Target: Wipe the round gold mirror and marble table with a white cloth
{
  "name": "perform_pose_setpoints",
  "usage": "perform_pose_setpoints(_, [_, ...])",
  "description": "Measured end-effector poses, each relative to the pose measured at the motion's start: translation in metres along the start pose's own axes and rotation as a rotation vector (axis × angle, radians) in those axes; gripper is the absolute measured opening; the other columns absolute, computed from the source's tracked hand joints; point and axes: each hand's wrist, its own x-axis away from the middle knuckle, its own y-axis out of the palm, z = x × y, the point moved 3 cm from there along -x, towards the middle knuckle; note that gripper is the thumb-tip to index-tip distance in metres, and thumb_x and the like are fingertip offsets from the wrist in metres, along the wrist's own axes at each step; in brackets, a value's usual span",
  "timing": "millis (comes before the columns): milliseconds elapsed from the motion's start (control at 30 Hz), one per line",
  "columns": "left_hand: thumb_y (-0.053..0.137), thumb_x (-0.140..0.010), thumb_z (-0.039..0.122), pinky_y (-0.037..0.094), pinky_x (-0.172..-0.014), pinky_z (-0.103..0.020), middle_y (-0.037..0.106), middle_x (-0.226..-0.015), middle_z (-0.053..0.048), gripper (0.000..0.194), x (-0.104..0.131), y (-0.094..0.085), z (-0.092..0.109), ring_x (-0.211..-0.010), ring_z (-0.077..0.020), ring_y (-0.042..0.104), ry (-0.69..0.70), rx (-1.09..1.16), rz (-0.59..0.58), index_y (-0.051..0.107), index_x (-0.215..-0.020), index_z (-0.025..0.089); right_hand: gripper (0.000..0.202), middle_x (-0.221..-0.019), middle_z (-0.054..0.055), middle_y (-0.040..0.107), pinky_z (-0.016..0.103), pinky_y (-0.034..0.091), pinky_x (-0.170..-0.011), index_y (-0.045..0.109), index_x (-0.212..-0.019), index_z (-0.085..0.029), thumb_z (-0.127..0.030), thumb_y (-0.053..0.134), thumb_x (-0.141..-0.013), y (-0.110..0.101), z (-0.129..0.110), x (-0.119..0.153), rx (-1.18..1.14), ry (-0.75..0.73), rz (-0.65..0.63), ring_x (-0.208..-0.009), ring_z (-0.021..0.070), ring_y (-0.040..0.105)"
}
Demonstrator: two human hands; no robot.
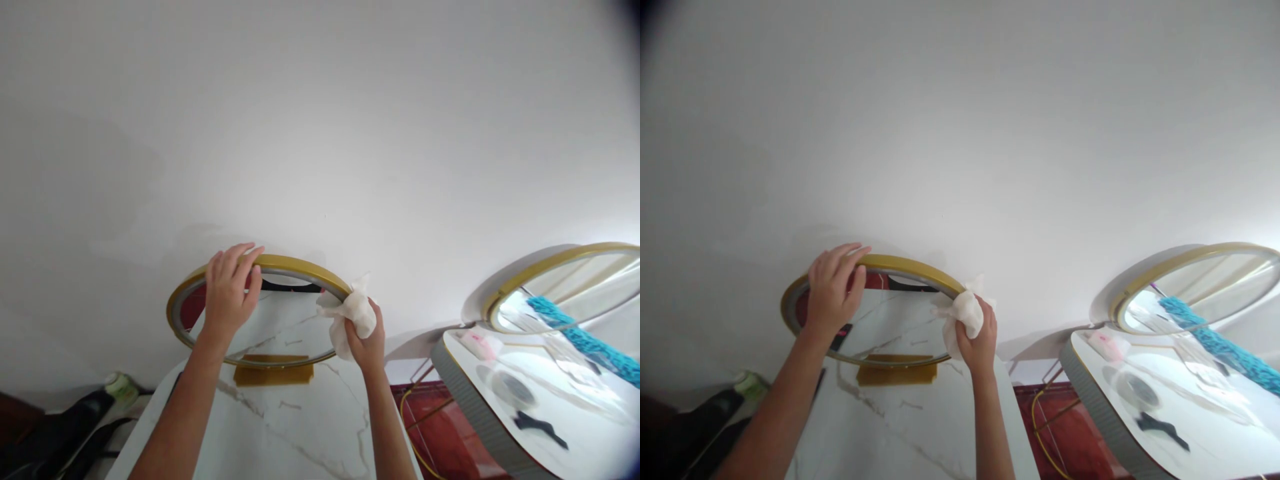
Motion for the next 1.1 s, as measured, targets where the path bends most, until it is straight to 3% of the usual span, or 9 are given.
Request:
perform_pose_setpoints(100, [0.041, -0.092, 0.024, 0.032, -0.104, -0.043, 0.056, -0.123, -0.007, 0.034, 0.006, -0.011, -0.028, -0.118, -0.0237, 0.048, -0.064, 0.033, 0.011, 0.055, -0.122, 0.026, 0.053, -0.121, 0.009, 0.054, 0.047, 0.042, -0.093, 0.042, -0.128, -0.024, -0.035, 0.056, -0.078, 0.003, -0.032, -0.019, 0.080, -0.129, -0.042, -0.112, 0.0278, 0.050])
perform_pose_setpoints(200, [0.037, -0.094, 0.025, 0.037, -0.099, -0.039, 0.058, -0.118, -0.006, 0.032, 0.011, -0.010, -0.043, -0.112, -0.0206, 0.051, -0.069, 0.139, -0.034, 0.057, -0.119, 0.026, 0.054, -0.119, 0.009, 0.055, 0.046, 0.041, -0.090, 0.043, -0.128, -0.024, -0.037, 0.057, -0.078, 0.013, -0.062, -0.033, 0.211, -0.232, -0.105, -0.110, 0.0293, 0.049])
perform_pose_setpoints(533, [0.036, -0.095, 0.024, 0.035, -0.099, -0.040, 0.058, -0.118, -0.003, 0.033, 0.018, -0.002, -0.055, -0.114, -0.0203, 0.049, -0.095, 0.234, -0.042, 0.056, -0.121, 0.029, 0.066, -0.126, 0.011, 0.050, 0.047, 0.031, -0.094, 0.041, -0.135, -0.024, -0.031, 0.062, -0.073, 0.058, -0.153, -0.051, 0.500, -0.489, -0.287, -0.115, 0.0327, 0.042])
perform_pose_setpoints(667, [0.036, -0.095, 0.024, 0.034, -0.097, -0.040, 0.059, -0.117, -0.003, 0.033, 0.018, -0.001, -0.058, -0.113, -0.0207, 0.049, -0.103, 0.232, -0.045, 0.056, -0.121, 0.029, 0.067, -0.127, 0.009, 0.049, 0.046, 0.031, -0.095, 0.041, -0.135, -0.026, -0.031, 0.062, -0.073, 0.063, -0.154, -0.050, 0.537, -0.505, -0.291, -0.116, 0.0316, 0.042])
perform_pose_setpoints(967, [0.035, -0.095, 0.023, 0.032, -0.098, -0.039, 0.059, -0.117, -0.003, 0.035, 0.017, 0.002, -0.058, -0.113, -0.0204, 0.048, -0.100, 0.238, -0.039, 0.054, -0.124, 0.030, 0.053, -0.117, 0.009, 0.056, 0.040, 0.037, -0.088, 0.046, -0.126, -0.021, -0.040, 0.057, -0.077, 0.043, -0.101, -0.039, 0.453, -0.299, -0.051, -0.109, 0.0278, 0.049])
perform_pose_setpoints(1100, [0.035, -0.095, 0.023, 0.032, -0.097, -0.039, 0.059, -0.117, -0.003, 0.035, 0.018, 0.001, -0.058, -0.113, -0.0201, 0.048, -0.114, 0.250, -0.019, 0.054, -0.124, 0.030, 0.052, -0.117, 0.009, 0.056, 0.040, 0.035, -0.088, 0.048, -0.125, -0.022, -0.040, 0.057, -0.077, 0.049, -0.113, -0.037, 0.496, -0.303, -0.038, -0.108, 0.0282, 0.048])
